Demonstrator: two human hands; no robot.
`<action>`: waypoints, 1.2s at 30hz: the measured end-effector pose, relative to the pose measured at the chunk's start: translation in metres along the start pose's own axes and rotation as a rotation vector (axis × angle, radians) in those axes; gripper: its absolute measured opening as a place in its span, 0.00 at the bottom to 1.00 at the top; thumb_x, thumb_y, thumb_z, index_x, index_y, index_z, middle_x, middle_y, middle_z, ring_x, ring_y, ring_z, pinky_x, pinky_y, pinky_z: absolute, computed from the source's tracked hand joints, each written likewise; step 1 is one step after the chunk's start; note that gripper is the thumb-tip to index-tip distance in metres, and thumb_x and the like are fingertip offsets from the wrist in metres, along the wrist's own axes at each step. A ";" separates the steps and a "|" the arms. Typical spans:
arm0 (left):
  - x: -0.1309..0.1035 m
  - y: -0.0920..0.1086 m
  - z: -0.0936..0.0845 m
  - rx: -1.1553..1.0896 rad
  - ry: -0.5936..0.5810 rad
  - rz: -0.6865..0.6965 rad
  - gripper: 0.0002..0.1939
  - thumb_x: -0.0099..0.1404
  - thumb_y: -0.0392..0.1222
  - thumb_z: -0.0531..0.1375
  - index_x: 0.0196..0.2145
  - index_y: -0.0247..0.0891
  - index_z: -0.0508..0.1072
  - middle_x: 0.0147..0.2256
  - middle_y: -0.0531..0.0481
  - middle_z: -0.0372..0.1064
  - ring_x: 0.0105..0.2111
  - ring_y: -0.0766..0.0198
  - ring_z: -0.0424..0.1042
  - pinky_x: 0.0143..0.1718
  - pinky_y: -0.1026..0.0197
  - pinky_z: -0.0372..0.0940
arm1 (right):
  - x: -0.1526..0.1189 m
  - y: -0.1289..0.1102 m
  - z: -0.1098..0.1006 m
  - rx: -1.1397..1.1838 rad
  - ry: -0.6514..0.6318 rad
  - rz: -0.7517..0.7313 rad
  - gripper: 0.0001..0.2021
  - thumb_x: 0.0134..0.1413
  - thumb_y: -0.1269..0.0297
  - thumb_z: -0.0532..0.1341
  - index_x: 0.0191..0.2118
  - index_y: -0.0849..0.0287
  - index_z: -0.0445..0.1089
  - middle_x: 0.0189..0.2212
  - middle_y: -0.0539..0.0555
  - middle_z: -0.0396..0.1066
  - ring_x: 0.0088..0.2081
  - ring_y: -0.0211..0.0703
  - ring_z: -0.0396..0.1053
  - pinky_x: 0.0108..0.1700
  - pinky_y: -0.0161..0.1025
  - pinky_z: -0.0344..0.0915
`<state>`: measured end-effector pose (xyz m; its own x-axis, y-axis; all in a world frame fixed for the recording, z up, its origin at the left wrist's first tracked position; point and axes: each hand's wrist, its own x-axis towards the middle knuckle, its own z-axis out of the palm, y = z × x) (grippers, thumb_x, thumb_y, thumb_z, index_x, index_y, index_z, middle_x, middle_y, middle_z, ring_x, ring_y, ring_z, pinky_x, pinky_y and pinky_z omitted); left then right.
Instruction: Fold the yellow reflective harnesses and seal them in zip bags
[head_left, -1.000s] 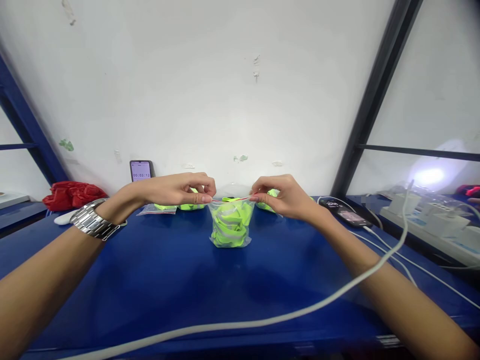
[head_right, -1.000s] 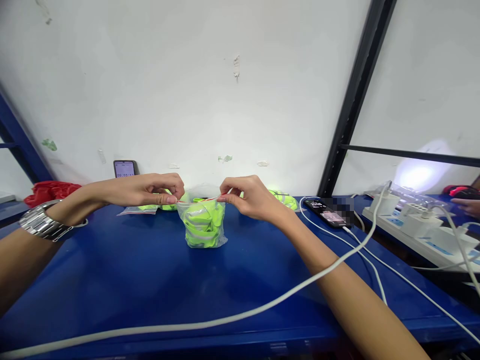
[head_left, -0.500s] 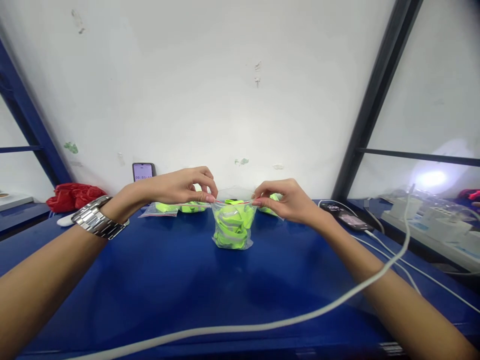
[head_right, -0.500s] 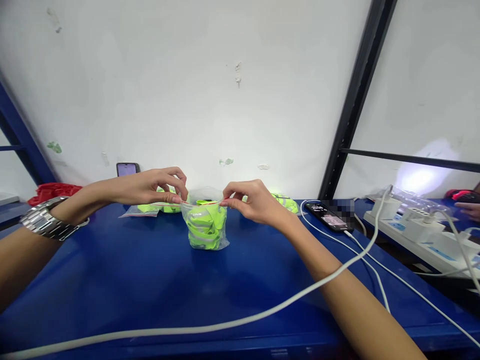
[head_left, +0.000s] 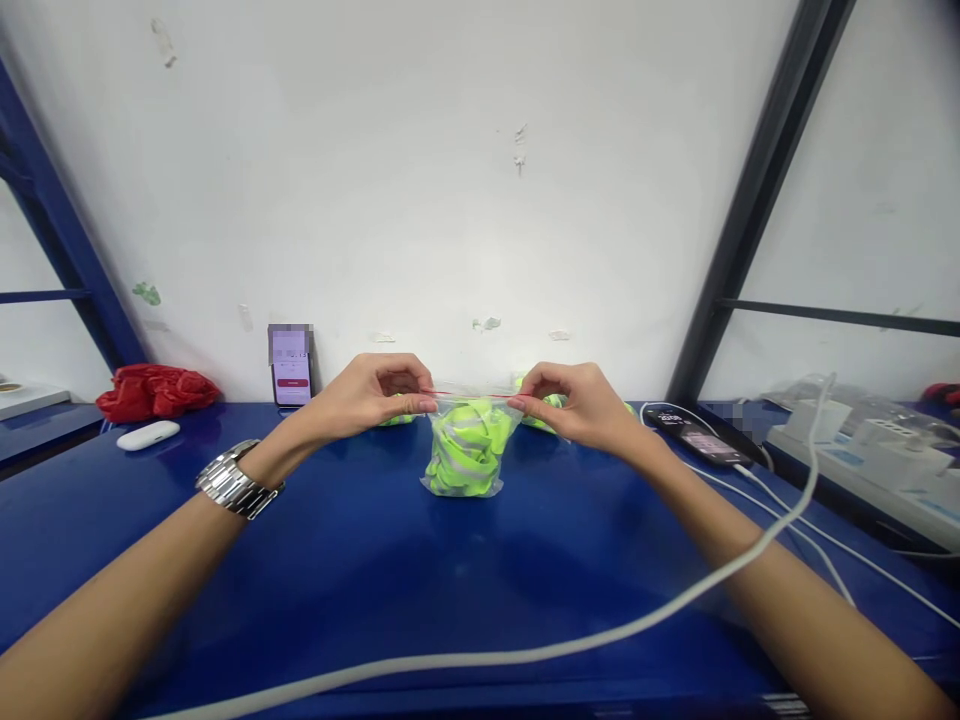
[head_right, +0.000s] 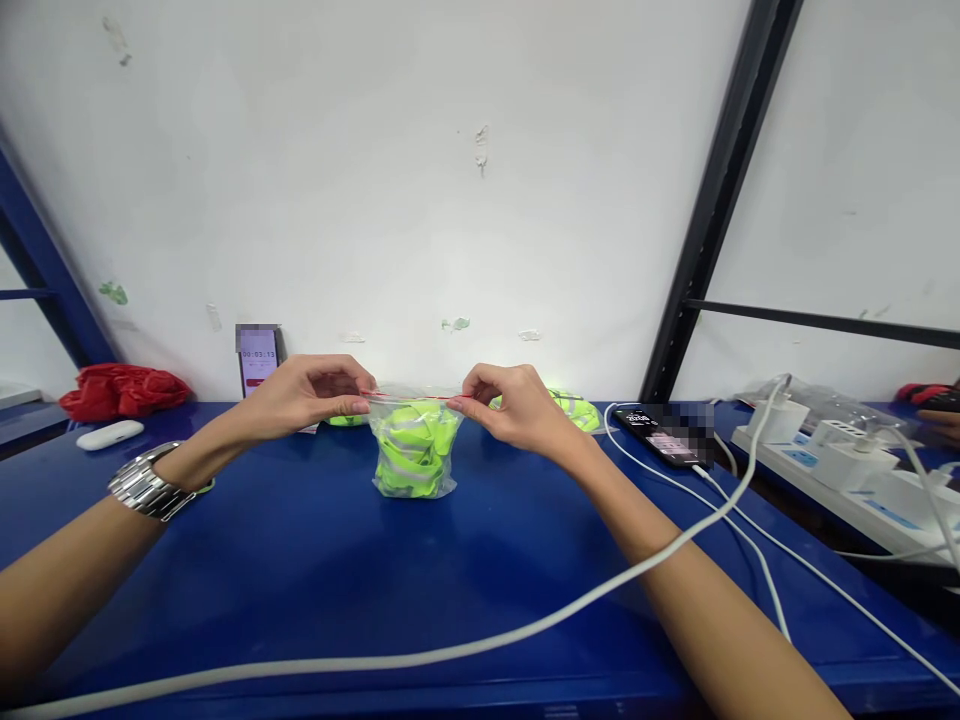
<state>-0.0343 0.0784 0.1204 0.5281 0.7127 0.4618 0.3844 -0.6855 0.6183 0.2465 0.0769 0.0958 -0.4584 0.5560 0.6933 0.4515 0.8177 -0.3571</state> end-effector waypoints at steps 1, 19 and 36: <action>-0.002 -0.001 0.002 -0.007 0.016 0.000 0.14 0.58 0.49 0.65 0.30 0.35 0.71 0.30 0.48 0.71 0.29 0.65 0.69 0.29 0.65 0.64 | 0.000 0.000 0.002 0.016 0.000 0.011 0.10 0.55 0.58 0.63 0.30 0.60 0.70 0.25 0.52 0.74 0.27 0.39 0.71 0.29 0.35 0.67; -0.014 -0.014 0.019 0.317 0.239 0.103 0.08 0.65 0.44 0.57 0.34 0.37 0.70 0.31 0.50 0.71 0.29 0.66 0.68 0.30 0.63 0.63 | -0.004 0.013 0.019 -0.075 0.147 -0.094 0.12 0.57 0.69 0.59 0.47 0.57 0.62 0.26 0.48 0.71 0.25 0.36 0.69 0.30 0.35 0.65; -0.012 -0.015 0.023 0.588 0.220 0.195 0.08 0.69 0.41 0.50 0.35 0.38 0.67 0.32 0.49 0.68 0.30 0.64 0.65 0.32 0.61 0.59 | -0.005 0.015 0.025 -0.319 0.077 -0.076 0.05 0.60 0.71 0.54 0.33 0.58 0.62 0.30 0.53 0.65 0.29 0.39 0.61 0.30 0.36 0.56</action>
<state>-0.0290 0.0763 0.0908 0.4865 0.5384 0.6881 0.6804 -0.7275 0.0883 0.2365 0.0899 0.0717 -0.4459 0.4723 0.7603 0.6410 0.7614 -0.0970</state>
